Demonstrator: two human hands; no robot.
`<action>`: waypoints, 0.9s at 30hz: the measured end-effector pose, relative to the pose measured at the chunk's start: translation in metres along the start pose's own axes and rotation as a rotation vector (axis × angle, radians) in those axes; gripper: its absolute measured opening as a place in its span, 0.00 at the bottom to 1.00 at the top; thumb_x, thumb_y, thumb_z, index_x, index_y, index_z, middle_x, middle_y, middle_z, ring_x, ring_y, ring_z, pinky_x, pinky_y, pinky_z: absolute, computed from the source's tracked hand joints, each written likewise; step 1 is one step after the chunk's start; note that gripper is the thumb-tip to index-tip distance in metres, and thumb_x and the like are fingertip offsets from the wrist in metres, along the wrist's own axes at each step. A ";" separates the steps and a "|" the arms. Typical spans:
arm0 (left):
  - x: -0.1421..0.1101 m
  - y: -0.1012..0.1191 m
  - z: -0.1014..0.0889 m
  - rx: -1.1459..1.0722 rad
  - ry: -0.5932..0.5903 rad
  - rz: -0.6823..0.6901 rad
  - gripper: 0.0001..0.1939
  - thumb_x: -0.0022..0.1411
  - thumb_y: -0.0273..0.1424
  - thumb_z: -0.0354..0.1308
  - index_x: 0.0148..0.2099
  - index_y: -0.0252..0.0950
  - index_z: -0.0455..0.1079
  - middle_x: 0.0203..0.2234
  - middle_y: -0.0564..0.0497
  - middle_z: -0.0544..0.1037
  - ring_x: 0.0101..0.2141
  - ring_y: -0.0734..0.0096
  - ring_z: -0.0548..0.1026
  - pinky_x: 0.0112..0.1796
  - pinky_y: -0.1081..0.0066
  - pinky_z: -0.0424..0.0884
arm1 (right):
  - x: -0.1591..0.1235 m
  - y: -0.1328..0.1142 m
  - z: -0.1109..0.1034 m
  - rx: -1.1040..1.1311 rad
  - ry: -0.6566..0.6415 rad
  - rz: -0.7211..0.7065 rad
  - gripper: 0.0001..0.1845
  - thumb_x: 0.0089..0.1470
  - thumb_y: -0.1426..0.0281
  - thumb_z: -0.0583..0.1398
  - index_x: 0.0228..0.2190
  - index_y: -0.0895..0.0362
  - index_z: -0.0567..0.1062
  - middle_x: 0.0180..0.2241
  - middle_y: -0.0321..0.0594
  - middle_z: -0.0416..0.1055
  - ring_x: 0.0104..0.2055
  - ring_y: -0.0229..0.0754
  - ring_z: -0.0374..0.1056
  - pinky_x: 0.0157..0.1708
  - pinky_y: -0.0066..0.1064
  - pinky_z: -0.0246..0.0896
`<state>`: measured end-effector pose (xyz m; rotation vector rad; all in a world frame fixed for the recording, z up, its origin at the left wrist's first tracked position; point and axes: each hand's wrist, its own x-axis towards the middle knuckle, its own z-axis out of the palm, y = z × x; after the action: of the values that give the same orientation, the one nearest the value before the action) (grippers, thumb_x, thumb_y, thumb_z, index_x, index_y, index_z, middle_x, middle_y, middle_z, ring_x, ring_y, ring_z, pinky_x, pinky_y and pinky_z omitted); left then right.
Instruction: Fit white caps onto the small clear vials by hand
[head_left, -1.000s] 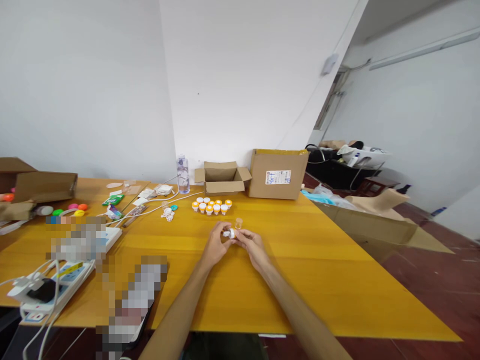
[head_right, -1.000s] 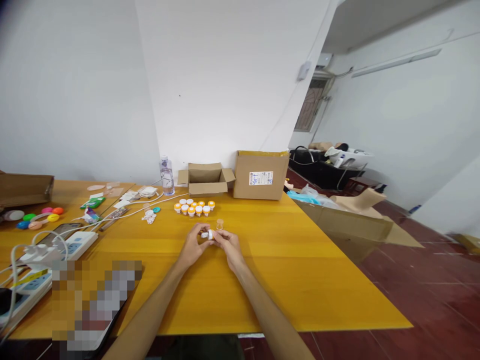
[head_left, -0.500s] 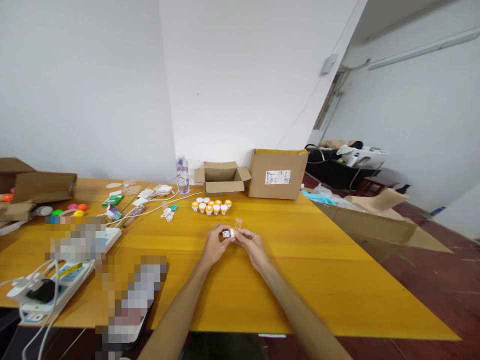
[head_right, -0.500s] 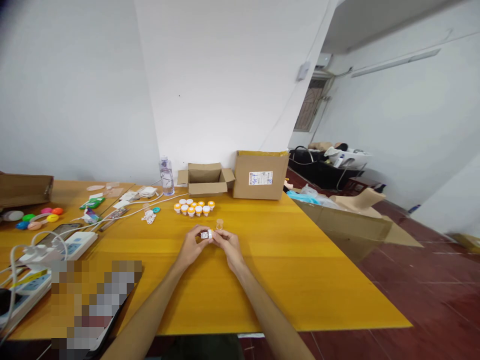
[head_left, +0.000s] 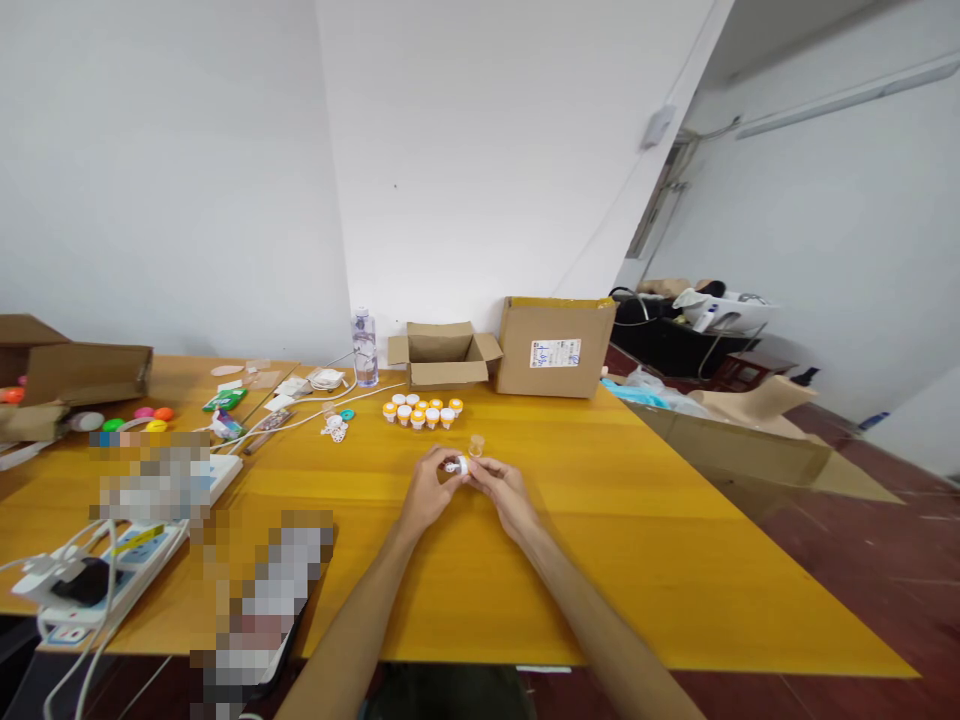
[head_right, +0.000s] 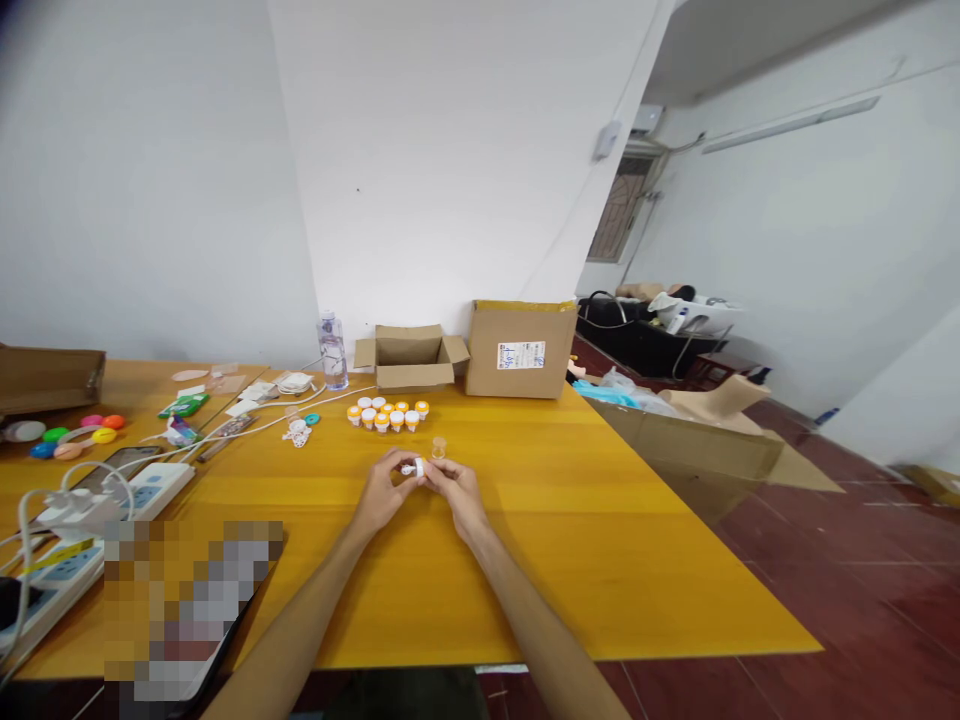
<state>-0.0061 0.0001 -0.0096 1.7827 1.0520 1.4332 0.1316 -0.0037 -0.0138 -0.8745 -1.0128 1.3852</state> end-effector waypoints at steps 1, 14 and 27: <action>0.000 0.000 0.000 0.002 0.004 -0.009 0.10 0.48 0.24 0.61 0.36 0.37 0.73 0.31 0.52 0.75 0.33 0.69 0.72 0.37 0.69 0.69 | 0.000 0.001 0.000 0.000 0.002 -0.002 0.18 0.32 0.57 0.71 0.25 0.56 0.81 0.30 0.42 0.78 0.35 0.44 0.71 0.42 0.37 0.66; -0.001 0.000 -0.001 0.012 0.000 -0.019 0.11 0.47 0.23 0.62 0.36 0.37 0.74 0.30 0.52 0.75 0.32 0.69 0.72 0.36 0.69 0.69 | 0.001 0.002 -0.001 0.000 0.013 0.005 0.17 0.32 0.59 0.71 0.25 0.56 0.80 0.30 0.42 0.78 0.35 0.44 0.71 0.41 0.37 0.66; -0.001 -0.004 0.001 0.014 -0.014 0.016 0.15 0.47 0.24 0.62 0.40 0.38 0.71 0.35 0.51 0.75 0.37 0.67 0.73 0.41 0.67 0.69 | 0.001 0.001 0.000 -0.020 0.013 -0.009 0.15 0.35 0.59 0.70 0.25 0.55 0.80 0.30 0.41 0.78 0.35 0.44 0.71 0.39 0.35 0.66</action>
<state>-0.0057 0.0013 -0.0143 1.8126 1.0450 1.4245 0.1316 -0.0022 -0.0148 -0.8922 -1.0213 1.3626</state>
